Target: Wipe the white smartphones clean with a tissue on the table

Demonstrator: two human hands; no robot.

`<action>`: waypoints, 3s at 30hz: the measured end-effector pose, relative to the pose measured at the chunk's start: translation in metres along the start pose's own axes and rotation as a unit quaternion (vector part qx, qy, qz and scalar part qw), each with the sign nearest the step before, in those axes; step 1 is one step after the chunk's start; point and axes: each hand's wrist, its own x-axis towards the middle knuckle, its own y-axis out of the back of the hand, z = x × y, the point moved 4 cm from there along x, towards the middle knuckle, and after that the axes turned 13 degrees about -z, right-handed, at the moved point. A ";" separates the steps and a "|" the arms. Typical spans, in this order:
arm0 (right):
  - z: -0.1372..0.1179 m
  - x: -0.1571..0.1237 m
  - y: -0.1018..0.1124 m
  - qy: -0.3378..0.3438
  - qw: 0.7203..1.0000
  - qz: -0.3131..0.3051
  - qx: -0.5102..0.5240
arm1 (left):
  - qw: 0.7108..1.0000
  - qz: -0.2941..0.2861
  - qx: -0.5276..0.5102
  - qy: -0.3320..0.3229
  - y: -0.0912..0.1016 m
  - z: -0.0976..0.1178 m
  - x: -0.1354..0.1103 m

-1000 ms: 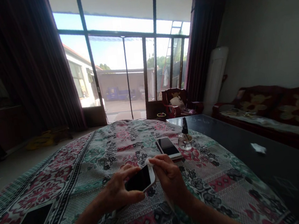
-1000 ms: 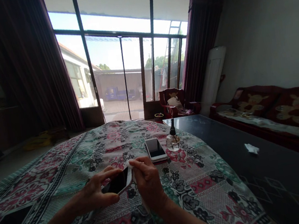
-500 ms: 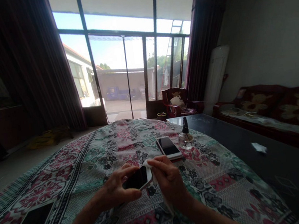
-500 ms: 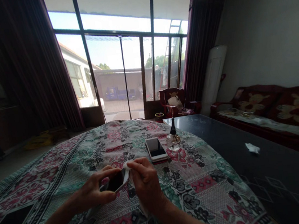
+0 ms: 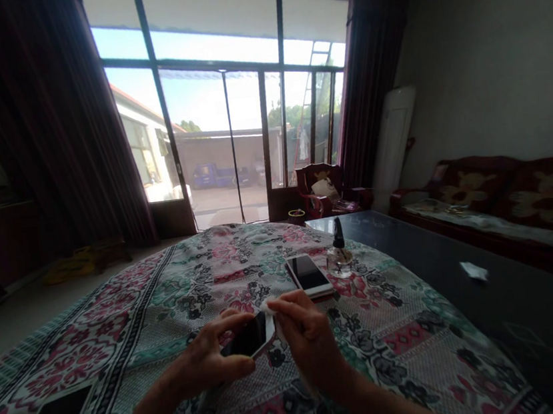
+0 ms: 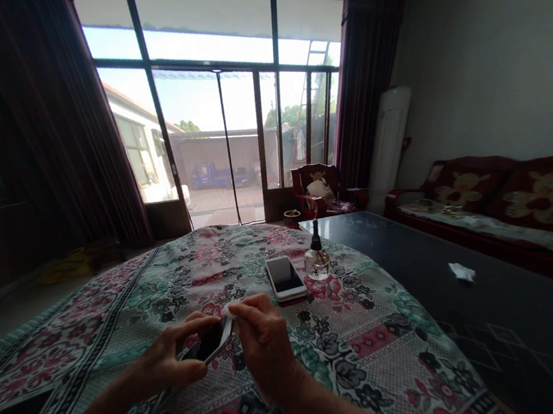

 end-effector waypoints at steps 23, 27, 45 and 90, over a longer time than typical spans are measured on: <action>0.031 0.003 -0.003 -0.090 0.978 -0.130 -0.136 | 0.969 -0.001 0.245 0.004 -0.021 -0.008 0.002; 0.032 0.000 -0.007 -0.089 0.969 -0.158 -0.171 | 0.969 -0.010 0.245 -0.001 -0.020 -0.006 0.001; 0.033 -0.001 -0.010 -0.085 0.963 -0.176 -0.185 | 0.911 0.111 0.261 0.298 0.024 -0.034 -0.014; 0.019 0.027 -0.068 0.067 0.875 -0.391 -0.279 | 0.984 0.057 0.043 0.164 0.031 -0.069 -0.015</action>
